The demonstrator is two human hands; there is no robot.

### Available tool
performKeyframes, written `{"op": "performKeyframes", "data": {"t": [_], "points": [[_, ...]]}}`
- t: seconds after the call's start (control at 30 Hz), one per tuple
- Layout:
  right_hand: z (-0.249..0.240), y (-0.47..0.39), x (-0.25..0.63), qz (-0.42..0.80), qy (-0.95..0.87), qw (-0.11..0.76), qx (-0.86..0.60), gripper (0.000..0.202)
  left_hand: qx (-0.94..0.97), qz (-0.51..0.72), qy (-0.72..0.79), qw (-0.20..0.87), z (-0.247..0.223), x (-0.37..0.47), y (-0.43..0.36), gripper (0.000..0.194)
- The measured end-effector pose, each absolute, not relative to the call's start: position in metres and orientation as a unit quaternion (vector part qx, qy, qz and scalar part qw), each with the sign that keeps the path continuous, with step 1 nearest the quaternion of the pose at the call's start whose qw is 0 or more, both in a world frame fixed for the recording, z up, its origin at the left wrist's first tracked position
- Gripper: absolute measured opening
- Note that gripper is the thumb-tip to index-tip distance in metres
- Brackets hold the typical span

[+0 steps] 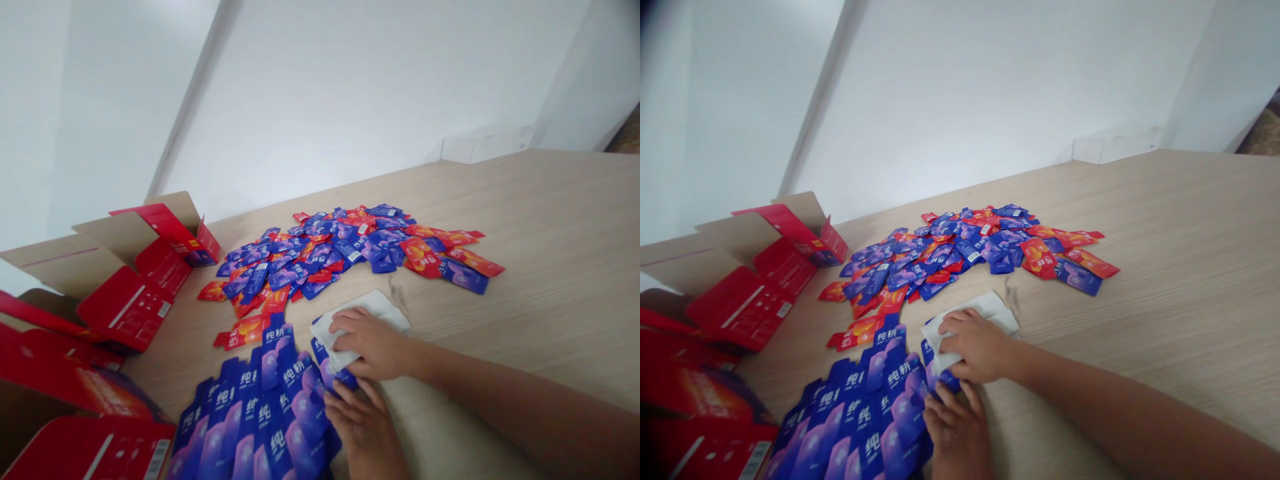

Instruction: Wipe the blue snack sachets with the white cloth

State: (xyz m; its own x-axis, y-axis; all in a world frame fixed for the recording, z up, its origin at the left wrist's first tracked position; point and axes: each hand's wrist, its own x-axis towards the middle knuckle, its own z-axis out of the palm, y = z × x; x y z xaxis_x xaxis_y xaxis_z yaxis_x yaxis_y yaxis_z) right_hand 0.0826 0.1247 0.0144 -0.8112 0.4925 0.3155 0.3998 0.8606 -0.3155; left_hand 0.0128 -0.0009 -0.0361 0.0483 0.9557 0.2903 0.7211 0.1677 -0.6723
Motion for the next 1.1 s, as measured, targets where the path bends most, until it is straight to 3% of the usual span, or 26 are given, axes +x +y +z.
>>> {"op": "performKeyframes", "data": {"t": [0.13, 0.47, 0.7, 0.93, 1.1], "points": [[0.012, 0.122, 0.08, 0.13, -0.956, 0.184, -0.186, 0.028, -0.601, 0.164, -0.704, 0.341, -0.04, 0.015, 0.001, 0.032], [0.017, 0.129, 0.082, 0.126, -0.925, 0.182, -0.308, 0.03, -0.624, 0.155, -0.662, 0.385, -0.025, 0.011, 0.0, 0.037], [0.012, 0.122, 0.08, 0.12, -0.954, 0.176, -0.209, 0.032, -0.63, 0.152, -0.666, 0.368, -0.028, 0.011, 0.0, 0.033], [0.015, 0.13, 0.082, 0.121, -0.928, 0.183, -0.3, 0.035, -0.627, 0.151, -0.661, 0.382, -0.027, 0.011, 0.0, 0.037], [0.013, 0.127, 0.083, 0.123, -0.946, 0.184, -0.237, 0.034, -0.619, 0.144, -0.667, 0.39, -0.029, 0.012, 0.001, 0.035]]}}
